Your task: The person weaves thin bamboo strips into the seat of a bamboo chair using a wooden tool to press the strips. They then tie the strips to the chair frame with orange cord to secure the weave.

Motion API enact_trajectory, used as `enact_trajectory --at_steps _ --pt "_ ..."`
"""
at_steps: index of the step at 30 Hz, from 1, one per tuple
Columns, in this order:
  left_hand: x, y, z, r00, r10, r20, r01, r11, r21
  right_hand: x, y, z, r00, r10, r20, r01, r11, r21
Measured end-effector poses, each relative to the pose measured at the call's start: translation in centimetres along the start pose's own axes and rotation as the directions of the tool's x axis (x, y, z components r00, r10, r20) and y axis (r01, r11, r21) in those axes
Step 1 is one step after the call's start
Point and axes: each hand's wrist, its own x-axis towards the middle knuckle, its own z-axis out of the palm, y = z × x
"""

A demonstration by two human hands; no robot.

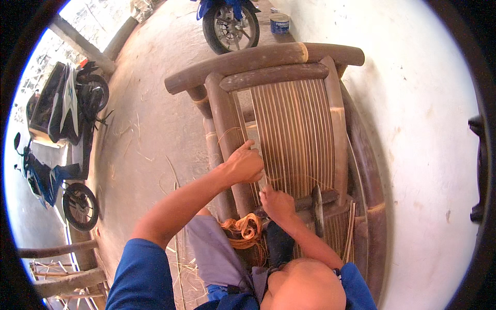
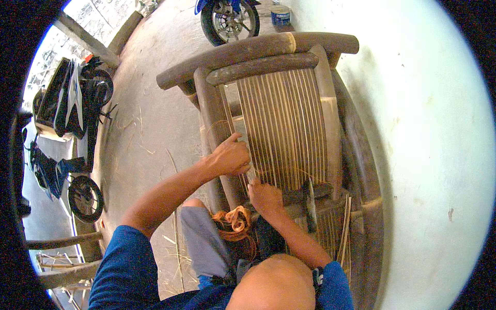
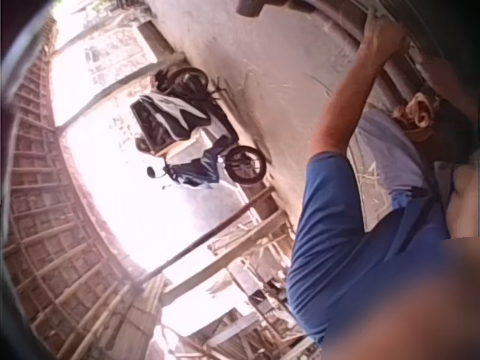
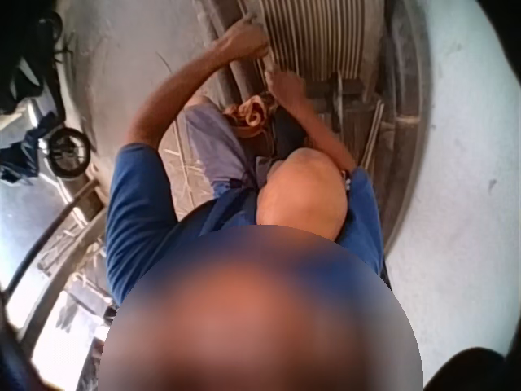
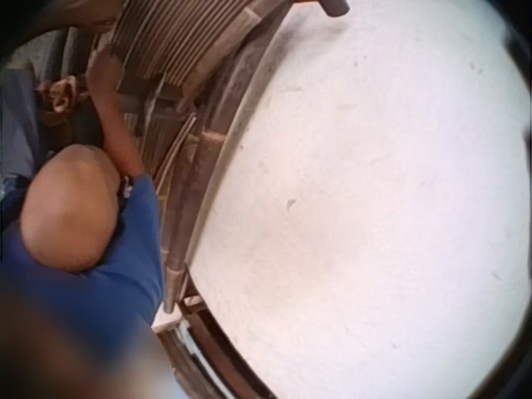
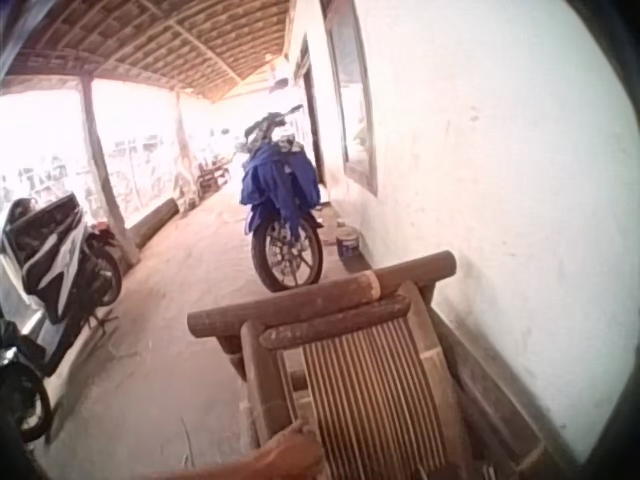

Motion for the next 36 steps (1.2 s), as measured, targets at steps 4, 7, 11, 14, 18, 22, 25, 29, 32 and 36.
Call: enact_trajectory --at_steps 4,7,11,14,18,22,25,29,32,36 --pt "-0.8 0.2 1.3 0.988 0.039 -0.148 -0.031 0.998 0.058 -3.5 0.4 -4.7 0.999 0.003 -0.048 0.004 0.989 0.148" --pt "-0.2 0.0 1.6 0.986 0.008 -0.168 -0.01 1.0 -0.009 -3.4 0.7 -5.1 0.995 0.097 -0.011 -0.077 0.853 0.517" --pt "0.0 -0.2 1.6 0.987 0.006 -0.163 -0.01 1.0 -0.024 -0.5 -0.2 -1.2 0.954 0.198 0.225 -0.265 0.209 0.941" --pt "-0.6 0.6 2.1 0.932 -0.075 -0.356 -0.117 0.865 -0.488 0.8 -1.2 1.4 0.933 0.229 0.279 -0.226 -0.234 0.946" --pt "-1.6 1.7 3.1 0.891 -0.174 -0.42 -0.139 0.775 -0.617 1.9 -2.0 2.5 0.913 0.255 0.319 -0.162 -0.491 0.856" --pt "-3.0 1.8 3.3 0.822 -0.106 -0.559 -0.236 0.831 -0.504 0.9 -1.7 2.9 0.939 0.132 0.317 -0.211 -0.506 0.836" --pt "-3.7 1.5 3.0 0.825 -0.012 -0.565 -0.238 0.899 -0.367 -0.1 -1.4 3.6 0.941 0.15 0.303 -0.257 -0.263 0.93" --pt "-4.1 1.7 3.1 0.78 0.0 -0.625 -0.269 0.903 -0.336 1.4 -1.0 3.4 0.977 0.212 -0.025 -0.079 0.466 0.881" --pt "-4.6 1.8 3.5 0.751 -0.192 -0.631 -0.244 0.808 -0.536 2.7 -0.4 2.1 0.988 0.069 -0.141 0.004 0.887 0.462" --pt "-5.0 2.4 4.3 0.695 -0.205 -0.69 -0.264 0.819 -0.509 2.7 0.2 1.0 0.995 -0.044 -0.094 0.069 0.957 0.282"
